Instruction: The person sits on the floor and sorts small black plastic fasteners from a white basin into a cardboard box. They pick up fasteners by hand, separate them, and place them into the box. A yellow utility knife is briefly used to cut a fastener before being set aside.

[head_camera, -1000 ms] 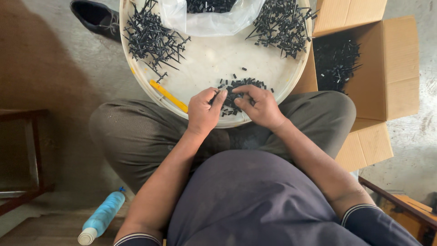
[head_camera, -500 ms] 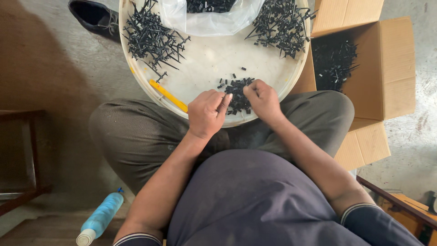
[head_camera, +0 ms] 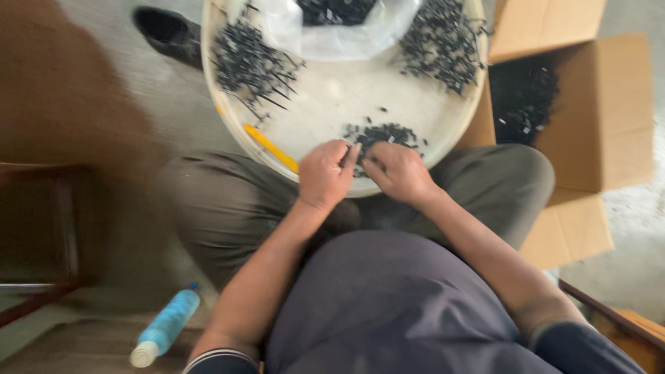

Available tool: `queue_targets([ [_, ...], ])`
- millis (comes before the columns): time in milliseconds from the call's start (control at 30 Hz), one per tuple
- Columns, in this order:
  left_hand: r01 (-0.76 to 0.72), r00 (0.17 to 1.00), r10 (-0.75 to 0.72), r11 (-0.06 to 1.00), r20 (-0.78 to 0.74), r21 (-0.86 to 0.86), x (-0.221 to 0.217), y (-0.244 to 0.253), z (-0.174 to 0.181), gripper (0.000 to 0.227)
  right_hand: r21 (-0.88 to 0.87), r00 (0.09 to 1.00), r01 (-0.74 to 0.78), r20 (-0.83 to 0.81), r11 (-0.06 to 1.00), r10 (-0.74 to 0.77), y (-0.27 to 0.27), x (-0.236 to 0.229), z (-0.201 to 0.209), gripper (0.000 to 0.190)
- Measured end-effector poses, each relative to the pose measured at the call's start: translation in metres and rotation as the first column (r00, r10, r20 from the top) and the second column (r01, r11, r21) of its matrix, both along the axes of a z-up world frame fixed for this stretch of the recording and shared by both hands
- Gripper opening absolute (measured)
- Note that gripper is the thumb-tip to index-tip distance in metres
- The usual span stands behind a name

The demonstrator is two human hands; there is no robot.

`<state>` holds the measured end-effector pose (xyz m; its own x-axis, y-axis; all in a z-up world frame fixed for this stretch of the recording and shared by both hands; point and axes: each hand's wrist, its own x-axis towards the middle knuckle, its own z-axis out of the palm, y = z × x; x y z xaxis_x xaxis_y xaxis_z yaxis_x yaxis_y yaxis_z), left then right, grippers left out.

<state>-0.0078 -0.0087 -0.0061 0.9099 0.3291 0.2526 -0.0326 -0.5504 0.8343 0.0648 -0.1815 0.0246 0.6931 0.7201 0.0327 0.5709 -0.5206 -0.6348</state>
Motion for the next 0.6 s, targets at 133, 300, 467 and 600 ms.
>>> queue_targets([
  [133,-0.219,0.935,0.080,0.896,-0.345,-0.386,0.010,0.001,-0.023,0.037,0.044,0.936,-0.212,0.295,0.976,0.191,0.001,-0.003,0.010,0.014],
  [300,-0.291,0.949,0.174,0.804,-0.262,-0.518,0.020,0.029,-0.026,0.038,-0.007,0.985,0.045,0.168,0.999,-0.043,-0.008,0.004,0.012,0.015],
  [467,-0.359,0.929,0.349,0.931,-0.124,-0.069,0.046,0.095,0.017,0.024,-0.245,0.943,0.268,-0.133,0.932,-0.306,-0.023,0.024,-0.003,0.022],
  [600,-0.281,0.915,0.331,0.933,-0.232,0.225,0.071,0.127,0.037,0.027,-0.126,0.863,0.353,-0.337,0.927,-0.375,-0.035,0.030,-0.024,0.020],
])
